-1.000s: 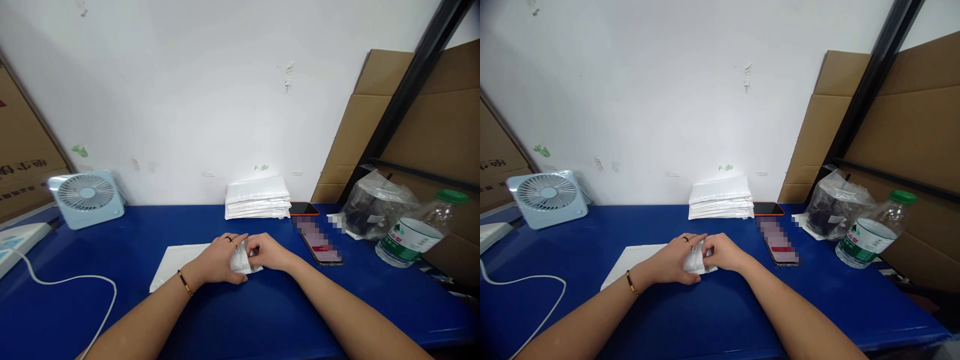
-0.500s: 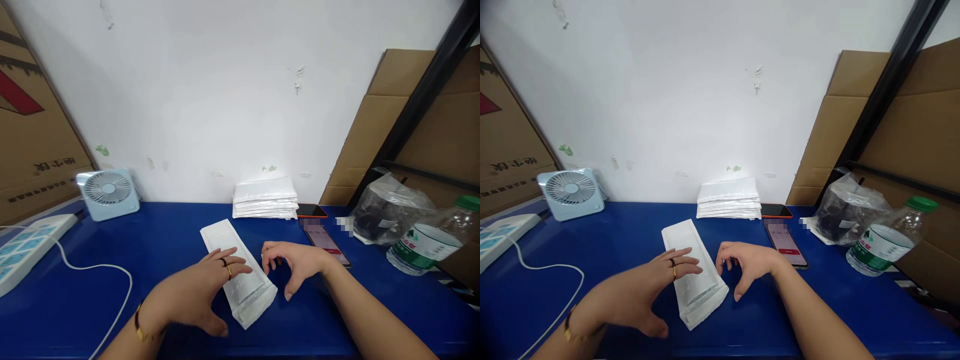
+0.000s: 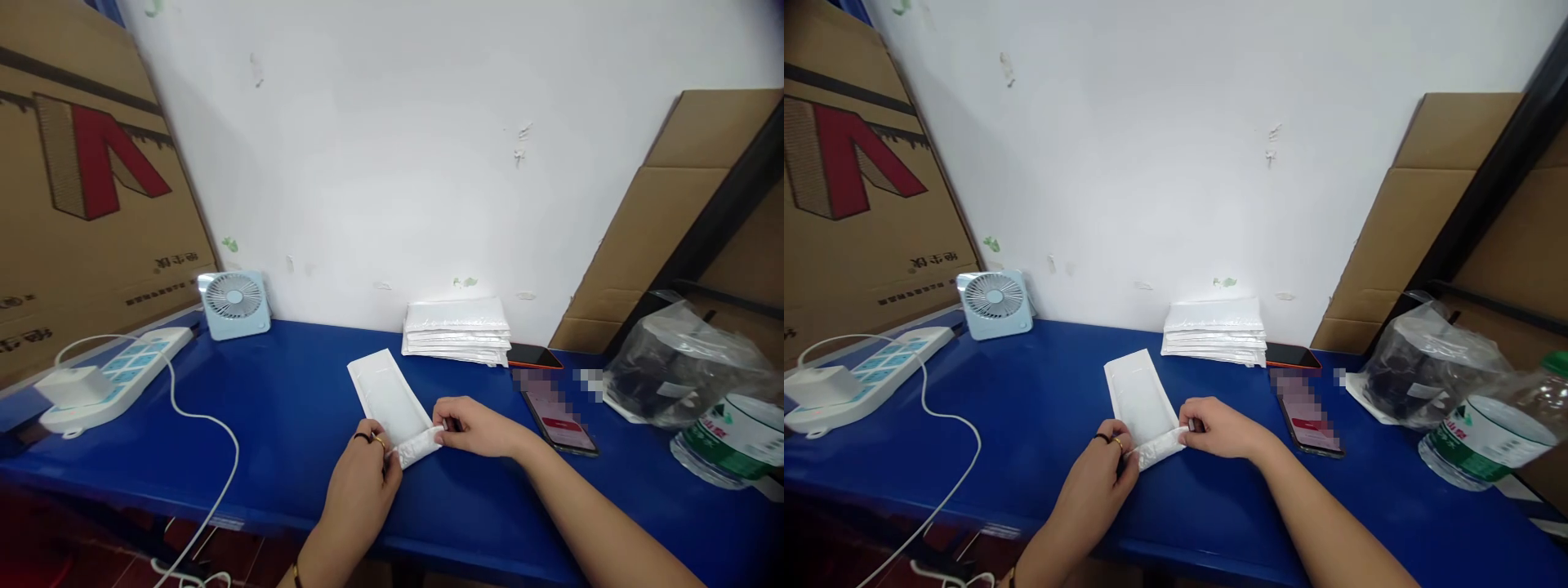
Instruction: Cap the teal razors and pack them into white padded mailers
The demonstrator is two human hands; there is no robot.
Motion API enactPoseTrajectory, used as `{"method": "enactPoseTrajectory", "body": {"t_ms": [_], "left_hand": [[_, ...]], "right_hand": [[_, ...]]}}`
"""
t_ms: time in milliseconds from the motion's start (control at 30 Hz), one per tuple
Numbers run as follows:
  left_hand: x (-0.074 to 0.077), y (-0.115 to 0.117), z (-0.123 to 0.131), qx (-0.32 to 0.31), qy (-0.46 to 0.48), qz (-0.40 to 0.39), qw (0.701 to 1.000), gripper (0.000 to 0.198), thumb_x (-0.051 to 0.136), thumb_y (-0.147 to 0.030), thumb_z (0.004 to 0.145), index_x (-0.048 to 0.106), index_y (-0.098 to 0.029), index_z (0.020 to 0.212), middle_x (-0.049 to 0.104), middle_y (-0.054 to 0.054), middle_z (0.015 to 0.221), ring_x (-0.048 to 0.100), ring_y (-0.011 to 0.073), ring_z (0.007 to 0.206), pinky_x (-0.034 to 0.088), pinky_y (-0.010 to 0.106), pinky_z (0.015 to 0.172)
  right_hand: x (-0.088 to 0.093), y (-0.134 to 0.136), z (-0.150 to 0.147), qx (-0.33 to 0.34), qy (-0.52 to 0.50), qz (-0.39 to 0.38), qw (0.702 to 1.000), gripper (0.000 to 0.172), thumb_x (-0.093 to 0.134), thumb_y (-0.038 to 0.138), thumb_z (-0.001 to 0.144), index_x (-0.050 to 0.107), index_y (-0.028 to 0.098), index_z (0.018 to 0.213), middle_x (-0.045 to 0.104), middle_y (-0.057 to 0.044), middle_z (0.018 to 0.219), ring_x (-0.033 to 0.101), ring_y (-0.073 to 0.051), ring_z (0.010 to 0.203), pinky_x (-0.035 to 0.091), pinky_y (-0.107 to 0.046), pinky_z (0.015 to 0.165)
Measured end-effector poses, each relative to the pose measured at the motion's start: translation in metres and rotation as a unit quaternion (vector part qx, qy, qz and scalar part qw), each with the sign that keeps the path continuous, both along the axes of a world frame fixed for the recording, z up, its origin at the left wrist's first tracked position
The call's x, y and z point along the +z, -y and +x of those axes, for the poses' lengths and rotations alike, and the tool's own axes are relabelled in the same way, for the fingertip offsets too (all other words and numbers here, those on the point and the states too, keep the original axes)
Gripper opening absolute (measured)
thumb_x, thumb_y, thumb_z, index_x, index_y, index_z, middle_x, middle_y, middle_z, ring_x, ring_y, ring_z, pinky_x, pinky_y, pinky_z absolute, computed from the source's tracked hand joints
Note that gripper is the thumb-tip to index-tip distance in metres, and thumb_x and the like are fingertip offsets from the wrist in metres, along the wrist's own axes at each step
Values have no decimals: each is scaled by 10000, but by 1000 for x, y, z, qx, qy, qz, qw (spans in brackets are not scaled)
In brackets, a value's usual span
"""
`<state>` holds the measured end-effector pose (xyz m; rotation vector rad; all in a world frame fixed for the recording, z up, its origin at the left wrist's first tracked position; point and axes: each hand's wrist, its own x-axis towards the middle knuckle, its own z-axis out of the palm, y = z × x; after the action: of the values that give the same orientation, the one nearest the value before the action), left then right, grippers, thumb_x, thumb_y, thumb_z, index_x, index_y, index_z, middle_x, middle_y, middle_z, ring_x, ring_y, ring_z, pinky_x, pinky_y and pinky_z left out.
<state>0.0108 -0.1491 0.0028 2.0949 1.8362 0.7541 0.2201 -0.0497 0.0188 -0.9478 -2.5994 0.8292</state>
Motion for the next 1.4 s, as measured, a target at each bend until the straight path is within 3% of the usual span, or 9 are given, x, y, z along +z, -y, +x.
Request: {"method": "enactPoseTrajectory", "body": {"t_ms": [133,333,600,733,833,933,1033,1133,1400], "left_hand": [[-3,-14,-4,47,-36,-22,998,154,430,-251,789,542,-160,735,548,78,923,537,134,618,370,266,572],[-5,-39,-24,12,79,-86,993,159,447,-206,693,437,-176,537,507,-9,544,507,130,551,326,234,526],[12,-50,-25,-42,336,-175,924,167,477,-268,687,446,-169,555,483,-39,496,497,109,471,373,215,487],[26,-47,-14,-21,447,-50,893,217,534,-376,752,492,-168,703,515,-34,595,490,91,560,398,201,562],[22,-43,3,90,594,43,799,177,531,-366,797,461,-205,826,525,-35,710,523,77,642,413,177,582],[13,-43,28,129,719,-135,670,190,597,-311,779,491,-199,890,589,19,863,598,100,771,474,197,644],[8,-49,51,40,784,-229,576,253,637,-257,770,537,-189,993,600,68,1087,592,136,983,486,225,816],[7,-62,62,12,798,-212,564,273,658,-210,758,569,-165,1012,612,78,1114,603,152,981,496,227,833],[11,-146,17,208,731,-158,630,125,628,-179,781,573,-136,884,651,30,754,617,109,597,522,226,555]], "right_hand": [[5,15,-10,-48,-8,139,989,204,599,267,740,525,197,917,540,-26,912,505,-136,728,380,-244,605],[-2,34,-39,51,81,403,910,135,512,288,823,551,185,900,567,-53,806,477,-177,741,295,-315,632],[-16,36,-49,-26,76,467,881,192,450,219,865,567,155,1004,608,-83,818,501,-186,720,291,-319,595],[-8,22,-36,-134,-50,362,921,210,416,220,879,594,181,984,615,-72,803,539,-169,728,354,-280,619],[-1,4,-24,-267,-254,134,920,248,482,384,841,607,185,922,623,-53,787,554,-173,688,416,-268,591],[-2,-8,-19,-310,-418,-120,846,349,552,479,771,603,174,933,635,-40,784,552,-165,612,429,-263,498],[-9,-8,-25,-287,-472,-257,793,369,623,471,717,611,167,925,646,-42,798,552,-151,598,418,-249,489],[-15,-4,-34,-255,-470,-266,802,335,645,450,702,630,152,853,645,-37,765,550,-146,628,415,-246,542],[-15,-12,-29,-332,-383,-189,841,331,606,456,705,667,201,907,528,27,598,416,-90,520,319,-218,494]]}}
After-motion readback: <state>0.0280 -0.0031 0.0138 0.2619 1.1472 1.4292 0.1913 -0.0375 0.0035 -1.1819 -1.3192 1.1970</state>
